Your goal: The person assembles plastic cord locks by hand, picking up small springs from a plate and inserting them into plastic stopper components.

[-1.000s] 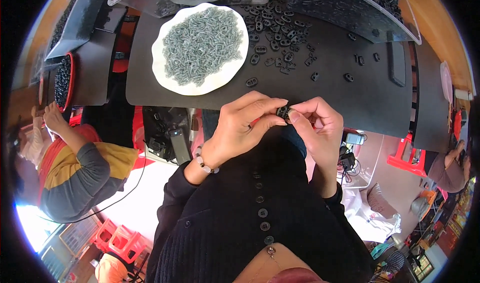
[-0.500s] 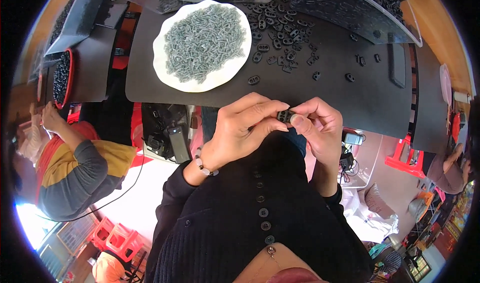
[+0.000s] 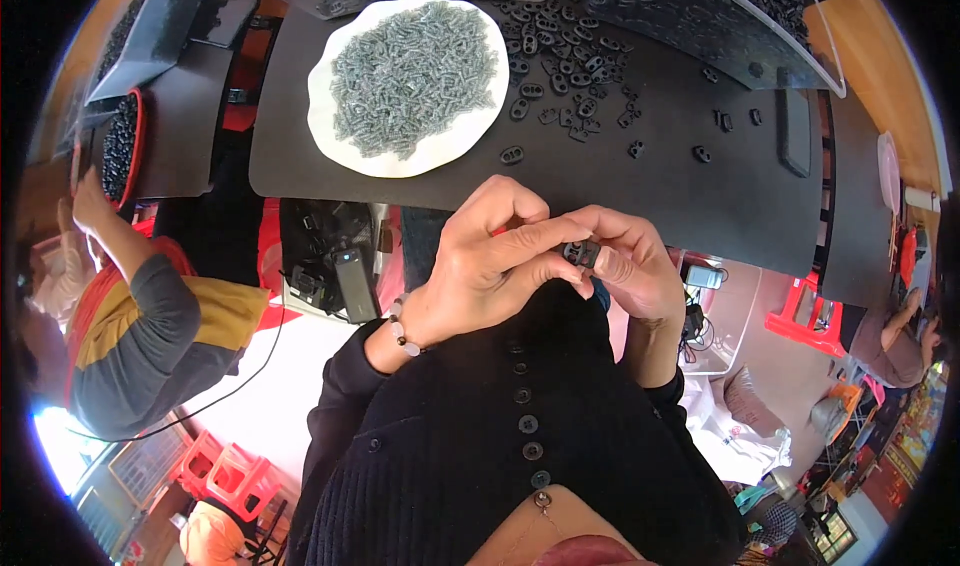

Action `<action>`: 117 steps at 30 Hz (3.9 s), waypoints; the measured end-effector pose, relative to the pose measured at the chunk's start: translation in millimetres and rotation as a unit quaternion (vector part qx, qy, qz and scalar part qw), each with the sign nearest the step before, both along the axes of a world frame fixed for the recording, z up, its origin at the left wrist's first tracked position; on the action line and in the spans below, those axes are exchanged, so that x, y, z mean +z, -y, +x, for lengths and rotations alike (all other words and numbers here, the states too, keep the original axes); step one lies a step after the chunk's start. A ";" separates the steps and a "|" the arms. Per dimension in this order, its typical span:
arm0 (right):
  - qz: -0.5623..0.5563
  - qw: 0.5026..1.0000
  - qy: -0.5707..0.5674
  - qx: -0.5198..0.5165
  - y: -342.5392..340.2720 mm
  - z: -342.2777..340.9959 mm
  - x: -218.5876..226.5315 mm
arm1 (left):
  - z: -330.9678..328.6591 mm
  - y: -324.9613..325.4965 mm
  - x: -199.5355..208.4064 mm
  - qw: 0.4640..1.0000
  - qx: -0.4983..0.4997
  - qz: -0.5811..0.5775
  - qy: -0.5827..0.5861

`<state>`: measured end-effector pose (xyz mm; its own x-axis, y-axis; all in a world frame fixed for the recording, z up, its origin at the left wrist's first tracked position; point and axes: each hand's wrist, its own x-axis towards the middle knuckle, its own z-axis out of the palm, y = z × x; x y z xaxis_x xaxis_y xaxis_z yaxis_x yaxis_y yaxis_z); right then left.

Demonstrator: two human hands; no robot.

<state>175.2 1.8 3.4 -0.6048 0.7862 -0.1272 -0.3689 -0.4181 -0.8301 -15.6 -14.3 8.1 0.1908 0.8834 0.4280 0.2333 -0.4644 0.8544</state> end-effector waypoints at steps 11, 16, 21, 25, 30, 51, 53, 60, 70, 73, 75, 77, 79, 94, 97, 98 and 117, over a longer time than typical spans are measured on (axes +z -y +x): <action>-0.031 0.998 -0.031 0.037 2.1 4.6 -9.3 | 3.6 0.3 -0.4 0.998 -0.004 0.054 -0.022; -0.035 0.997 -0.049 0.058 1.6 5.2 -8.9 | 5.0 2.3 -2.0 0.998 -0.011 0.060 -0.004; -0.039 0.995 -0.057 0.072 1.8 5.1 -9.2 | 3.1 6.4 -0.6 0.999 -0.022 0.038 -0.013; -0.037 0.995 -0.053 0.075 3.7 4.0 -5.6 | 1.6 6.4 -1.1 0.999 -0.037 0.034 -0.015; -0.040 0.996 -0.028 0.080 5.1 4.6 3.2 | 2.6 8.1 -2.0 0.998 -0.048 0.032 0.004; -0.102 0.994 -0.023 -0.035 -4.3 -1.0 -8.9 | -3.0 -12.0 -4.2 0.994 0.046 0.095 -0.036; -0.093 0.995 -0.016 -0.043 -5.3 0.6 -9.5 | -2.8 -12.9 -3.2 0.993 0.048 0.097 -0.040; -0.095 0.994 -0.008 -0.060 -8.0 2.5 -9.3 | -1.5 -15.6 -3.3 0.992 0.056 0.095 -0.069; -0.106 0.992 -0.031 -0.065 -8.5 3.5 -15.5 | -13.4 -24.4 18.9 0.986 0.071 0.112 -0.106; -0.104 0.992 -0.041 -0.064 -8.7 4.0 -15.8 | -19.9 -34.8 29.8 0.979 0.070 0.132 -0.137; -0.101 0.992 -0.044 -0.064 -8.5 4.8 -15.6 | -22.4 -41.4 34.1 0.975 0.065 0.136 -0.167; -0.114 0.990 -0.057 -0.061 -8.7 5.2 -15.1 | -26.0 -50.8 45.3 0.970 0.055 0.132 -0.196; -0.108 0.990 -0.063 -0.059 -9.4 4.5 -16.1 | -26.2 -64.0 57.0 0.964 0.039 0.144 -0.222; -0.103 0.989 -0.086 -0.062 -8.1 5.9 -22.1 | -47.0 -186.3 169.8 0.908 0.199 0.189 -0.316; -0.100 0.989 -0.094 -0.053 -10.8 5.4 -22.6 | -99.2 -219.0 125.8 0.869 0.169 0.147 -0.442; -0.096 0.990 -0.094 -0.050 -11.6 5.0 -21.7 | -103.3 -214.8 114.3 0.860 0.185 0.153 -0.450; 0.321 0.786 0.450 -0.276 -53.1 -15.0 1.7 | -19.9 1.0 -2.5 0.983 0.074 -0.159 -0.062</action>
